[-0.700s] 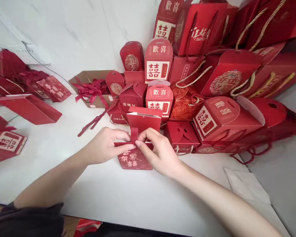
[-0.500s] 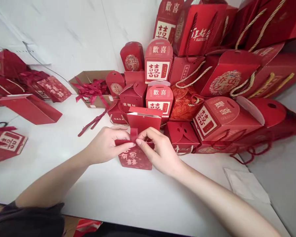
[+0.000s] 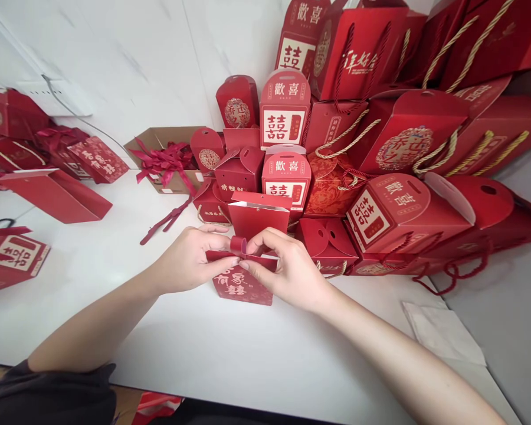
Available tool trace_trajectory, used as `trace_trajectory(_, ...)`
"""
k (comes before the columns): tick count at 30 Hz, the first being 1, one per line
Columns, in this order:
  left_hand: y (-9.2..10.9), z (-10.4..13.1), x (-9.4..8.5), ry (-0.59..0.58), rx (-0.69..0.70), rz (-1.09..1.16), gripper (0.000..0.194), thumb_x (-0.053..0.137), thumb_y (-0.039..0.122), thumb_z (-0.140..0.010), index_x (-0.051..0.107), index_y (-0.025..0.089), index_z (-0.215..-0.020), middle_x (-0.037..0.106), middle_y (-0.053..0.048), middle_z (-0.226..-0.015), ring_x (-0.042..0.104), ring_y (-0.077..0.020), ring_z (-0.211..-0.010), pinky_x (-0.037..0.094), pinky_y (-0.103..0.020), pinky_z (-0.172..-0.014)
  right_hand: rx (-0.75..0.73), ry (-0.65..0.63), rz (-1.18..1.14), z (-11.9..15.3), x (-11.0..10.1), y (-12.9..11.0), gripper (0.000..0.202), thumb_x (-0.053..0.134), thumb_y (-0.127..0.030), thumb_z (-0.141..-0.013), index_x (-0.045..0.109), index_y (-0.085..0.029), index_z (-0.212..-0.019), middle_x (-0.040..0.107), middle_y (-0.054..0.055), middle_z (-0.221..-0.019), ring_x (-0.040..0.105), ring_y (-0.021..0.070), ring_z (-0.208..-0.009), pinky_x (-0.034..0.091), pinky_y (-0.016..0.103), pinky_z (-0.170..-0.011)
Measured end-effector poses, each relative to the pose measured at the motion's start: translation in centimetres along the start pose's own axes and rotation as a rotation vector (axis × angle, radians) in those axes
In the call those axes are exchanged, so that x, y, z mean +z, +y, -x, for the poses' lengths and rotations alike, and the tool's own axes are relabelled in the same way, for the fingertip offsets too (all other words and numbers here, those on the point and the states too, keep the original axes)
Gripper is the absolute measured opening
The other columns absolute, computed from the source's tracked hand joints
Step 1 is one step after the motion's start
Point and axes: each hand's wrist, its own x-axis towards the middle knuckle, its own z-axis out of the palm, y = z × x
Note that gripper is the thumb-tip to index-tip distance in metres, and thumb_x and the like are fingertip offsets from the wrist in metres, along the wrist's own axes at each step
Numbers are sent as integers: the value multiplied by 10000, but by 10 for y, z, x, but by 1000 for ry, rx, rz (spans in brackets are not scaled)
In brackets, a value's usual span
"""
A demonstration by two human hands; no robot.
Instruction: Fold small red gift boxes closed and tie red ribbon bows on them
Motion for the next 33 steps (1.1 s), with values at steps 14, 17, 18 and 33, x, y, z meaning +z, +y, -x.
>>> trace_trajectory(14,-2,0,0,-31,-23,21,157,597,231,-847,744,176,-844,762,6,-838,689,-211,-932,439,-376,-1032,-6,1,22,1,-3,-2,91,634,-135,-834,600,-198,-890,627,-2,-862,576,125,-762,453,245,-701)
trace_trajectory(17,-3,0,0,-30,-11,21,153,596,229,-850,737,175,-831,764,4,-856,689,-205,-924,438,-369,-1033,-5,7,31,0,-4,-3,87,622,-125,-833,601,-197,-878,637,-4,-854,578,122,-749,447,239,-679)
trace_trajectory(18,-2,0,0,-28,-11,19,152,596,232,-851,734,177,-819,763,2,-854,687,-206,-927,448,-364,-1018,-10,5,41,0,-4,-3,85,623,-129,-834,599,-197,-880,637,-3,-859,579,123,-754,447,240,-680)
trace_trajectory(33,1,0,-4,-110,7,28,141,632,271,-830,733,195,-894,761,10,-871,689,-184,-869,375,-388,-1112,-32,83,168,4,2,-7,64,651,-194,-828,603,-201,-786,661,17,-772,597,144,-662,461,261,-600)
